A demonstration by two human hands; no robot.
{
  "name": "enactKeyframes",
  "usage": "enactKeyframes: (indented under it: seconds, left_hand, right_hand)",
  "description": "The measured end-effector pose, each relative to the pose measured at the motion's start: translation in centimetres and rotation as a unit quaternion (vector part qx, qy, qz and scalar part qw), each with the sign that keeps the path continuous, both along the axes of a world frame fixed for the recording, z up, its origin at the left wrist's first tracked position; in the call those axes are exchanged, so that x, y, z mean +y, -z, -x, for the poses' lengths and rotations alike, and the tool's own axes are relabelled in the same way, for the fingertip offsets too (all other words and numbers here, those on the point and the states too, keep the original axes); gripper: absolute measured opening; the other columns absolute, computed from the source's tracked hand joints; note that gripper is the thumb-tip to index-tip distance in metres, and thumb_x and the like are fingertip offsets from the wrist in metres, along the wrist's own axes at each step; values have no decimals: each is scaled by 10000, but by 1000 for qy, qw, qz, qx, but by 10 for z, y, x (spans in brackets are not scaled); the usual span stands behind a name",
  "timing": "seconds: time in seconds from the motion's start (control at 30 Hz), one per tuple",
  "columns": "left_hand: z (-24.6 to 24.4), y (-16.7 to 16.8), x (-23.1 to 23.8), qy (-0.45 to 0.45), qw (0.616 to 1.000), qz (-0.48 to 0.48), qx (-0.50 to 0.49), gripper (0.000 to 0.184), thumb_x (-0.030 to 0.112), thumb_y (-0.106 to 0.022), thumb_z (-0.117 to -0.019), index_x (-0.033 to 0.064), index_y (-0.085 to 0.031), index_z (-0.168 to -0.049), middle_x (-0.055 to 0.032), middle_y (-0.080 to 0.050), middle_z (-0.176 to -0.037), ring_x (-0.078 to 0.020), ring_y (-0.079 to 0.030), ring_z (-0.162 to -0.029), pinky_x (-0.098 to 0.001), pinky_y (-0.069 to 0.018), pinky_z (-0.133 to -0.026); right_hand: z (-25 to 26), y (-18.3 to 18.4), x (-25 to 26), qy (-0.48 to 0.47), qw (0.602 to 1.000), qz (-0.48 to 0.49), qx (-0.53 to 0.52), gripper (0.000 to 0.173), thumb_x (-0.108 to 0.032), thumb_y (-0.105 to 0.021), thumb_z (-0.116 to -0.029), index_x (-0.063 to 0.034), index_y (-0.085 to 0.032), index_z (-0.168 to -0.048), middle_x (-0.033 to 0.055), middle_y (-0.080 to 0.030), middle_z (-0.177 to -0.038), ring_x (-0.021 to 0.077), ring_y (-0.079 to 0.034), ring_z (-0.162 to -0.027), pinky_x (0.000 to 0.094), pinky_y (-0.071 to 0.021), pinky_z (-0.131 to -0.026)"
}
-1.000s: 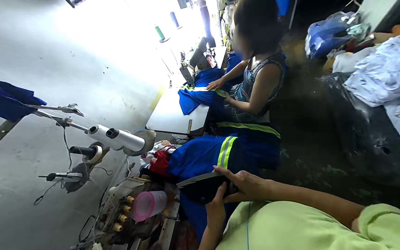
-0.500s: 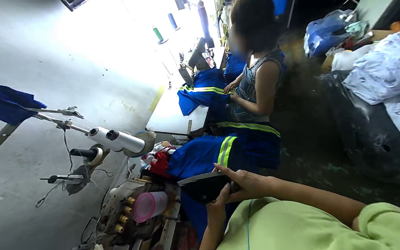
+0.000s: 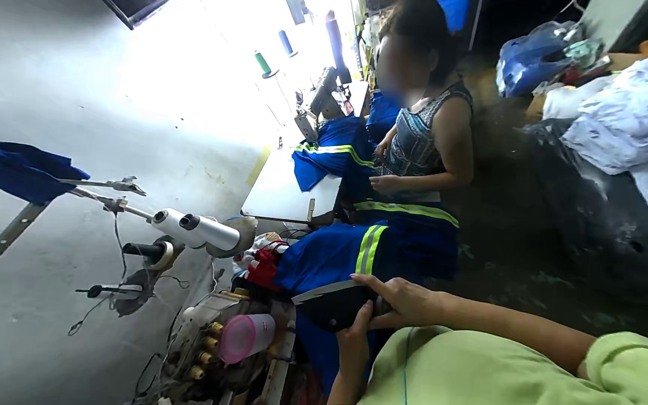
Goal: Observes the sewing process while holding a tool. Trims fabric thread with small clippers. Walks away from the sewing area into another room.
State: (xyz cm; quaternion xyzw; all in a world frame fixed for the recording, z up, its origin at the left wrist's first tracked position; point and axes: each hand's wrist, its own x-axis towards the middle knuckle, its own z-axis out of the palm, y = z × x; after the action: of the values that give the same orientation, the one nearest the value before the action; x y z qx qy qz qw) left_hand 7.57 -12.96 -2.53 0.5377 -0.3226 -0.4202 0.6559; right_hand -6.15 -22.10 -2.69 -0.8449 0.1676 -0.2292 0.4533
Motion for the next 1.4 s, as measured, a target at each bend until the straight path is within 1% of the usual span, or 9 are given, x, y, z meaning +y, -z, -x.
enactKeyframes:
  seconds: [0.47, 0.7, 0.87, 1.0, 1.07, 1.13, 1.2, 1.33, 1.4]
  left_hand:
    - [-3, 0, 1, 49, 999, 15, 17, 160, -38, -662, -822, 50, -713, -946, 3, -762, -871, -63, -728, -849, -270, -607, -835]
    - [-3, 1, 3, 41, 999, -2, -1, 192, -68, -632, -817, 48, -690, -958, 29, -754, -864, -43, -720, -838, -258, -606, -825]
    - [4, -4, 2, 5, 1000, -27, 10, 165, -65, -583, -856, 39, -667, -953, 32, -745, -841, -41, -717, -821, -252, -605, -810]
    - [6, -5, 3, 21, 999, -27, 29, 151, -63, -576, -889, 24, -664, -976, 7, -749, -863, -66, -722, -838, -268, -606, -822]
    - [-2, -1, 3, 66, 997, 8, 31, 214, 26, -728, -860, 56, -641, -1054, 20, -752, -897, -60, -719, -839, -259, -609, -806]
    - [-13, 2, -2, 115, 993, 39, 11, 503, 293, -838, -824, 94, -572, -1202, 103, -693, -859, 31, -625, -712, -165, -540, -651]
    - [-24, 6, -7, 159, 985, 55, 33, 638, 286, -708, -896, 47, -398, -1401, 129, -587, -802, 69, -467, -573, -114, -407, -510]
    - [-26, -4, -6, 100, 992, 10, 82, 294, 50, -305, -1035, 58, -409, -1310, 107, -489, -690, 43, -392, -490, -114, -351, -448]
    - [-28, -7, -5, 83, 990, 7, 115, 287, 17, -254, -1047, 67, -434, -1264, 95, -490, -691, 37, -387, -489, -112, -340, -445]
  right_hand:
    - [0, 6, -7, -46, 997, -35, -58, 853, -196, -760, -907, 70, -275, -1556, 273, -651, -1163, 285, -689, -880, 398, -570, -806]
    - [2, 5, -3, -33, 997, -43, -45, 828, -179, -761, -902, 52, -303, -1552, 281, -660, -1147, 322, -693, -851, 451, -572, -789]
    - [3, 2, -1, -8, 1000, -9, -13, 801, -250, -746, -918, 34, -335, -1545, 230, -661, -800, 356, -666, -701, 507, -557, -708]
    - [5, 2, -4, -14, 1000, 3, -13, 791, -232, -745, -920, 33, -337, -1543, 215, -653, -776, 338, -662, -684, 491, -559, -698]
    - [6, 0, -5, 2, 999, -33, -27, 811, -181, -742, -917, 57, -299, -1553, 218, -656, -816, 290, -653, -693, 447, -562, -710]
    - [9, -6, -8, 51, 992, -100, -52, 793, -182, -706, -945, 97, -271, -1546, 184, -650, -839, 186, -616, -662, 343, -558, -677]
    - [15, -16, -14, 77, 972, -214, -59, 705, -212, -589, -998, 58, -254, -1557, 47, -568, -739, 73, -531, -549, 248, -501, -546]
    - [25, -12, -20, -9, 929, -358, -89, 559, -303, -456, -1043, -98, -340, -1550, -109, -500, -645, -47, -435, -472, 118, -385, -444]
    - [23, -5, -15, -50, 912, -392, -108, 557, -380, -458, -1042, -140, -363, -1535, -125, -520, -657, -53, -453, -482, 101, -390, -447]
